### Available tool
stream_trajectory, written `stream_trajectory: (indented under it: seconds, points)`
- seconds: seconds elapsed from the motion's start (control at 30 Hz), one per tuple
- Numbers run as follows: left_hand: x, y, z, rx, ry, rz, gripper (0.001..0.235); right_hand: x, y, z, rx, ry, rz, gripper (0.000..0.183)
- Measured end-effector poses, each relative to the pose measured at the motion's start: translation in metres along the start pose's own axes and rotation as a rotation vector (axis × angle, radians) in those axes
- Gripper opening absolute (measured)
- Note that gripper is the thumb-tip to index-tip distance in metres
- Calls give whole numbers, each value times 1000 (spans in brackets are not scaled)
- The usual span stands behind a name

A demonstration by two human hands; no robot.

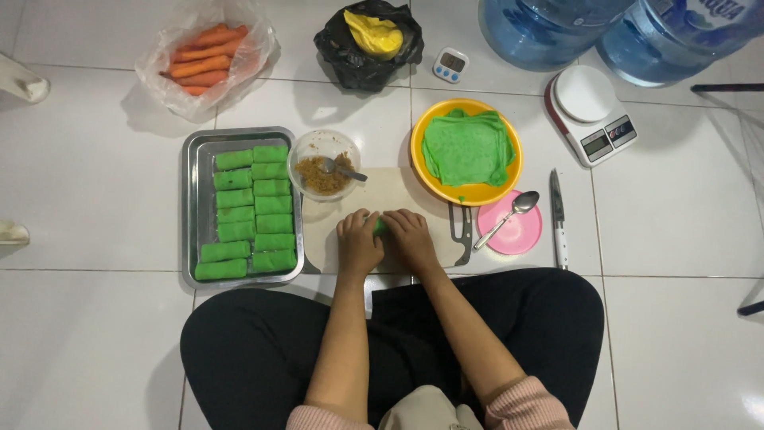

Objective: Filling green crepe skins with a sweet filling and rolling them into cylinders.

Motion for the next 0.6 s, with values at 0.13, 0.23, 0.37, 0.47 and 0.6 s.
stream_trajectory:
  seconds: [0.13,0.23,0.37,0.47,0.6]
  points:
    - [-6,-2,6,-91,104,98,55,-4,-3,-12,-50,19,-10,47]
    - [10,-5,-9,-203,304,393,34,-15,-3,-26,-155,-72,-25,45]
    - [27,-14,-46,-34,702,650,53,-10,0,-14,-243,-230,-48,40]
    - [35,-17,-62,10,882,701,64,3,2,-1,-228,-252,1,35]
    - [44,-16,-76,-82,1059,705,44,22,7,21,-143,-360,33,35]
Point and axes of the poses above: each hand's wrist, its own y-axis away from the middle knuckle, its own z-axis out of the back of the hand, x = y × z, the point moved 2 cm from there along -y, towards the middle knuckle, and after that the axes turned 1 degree about x, right-handed, at the moved point
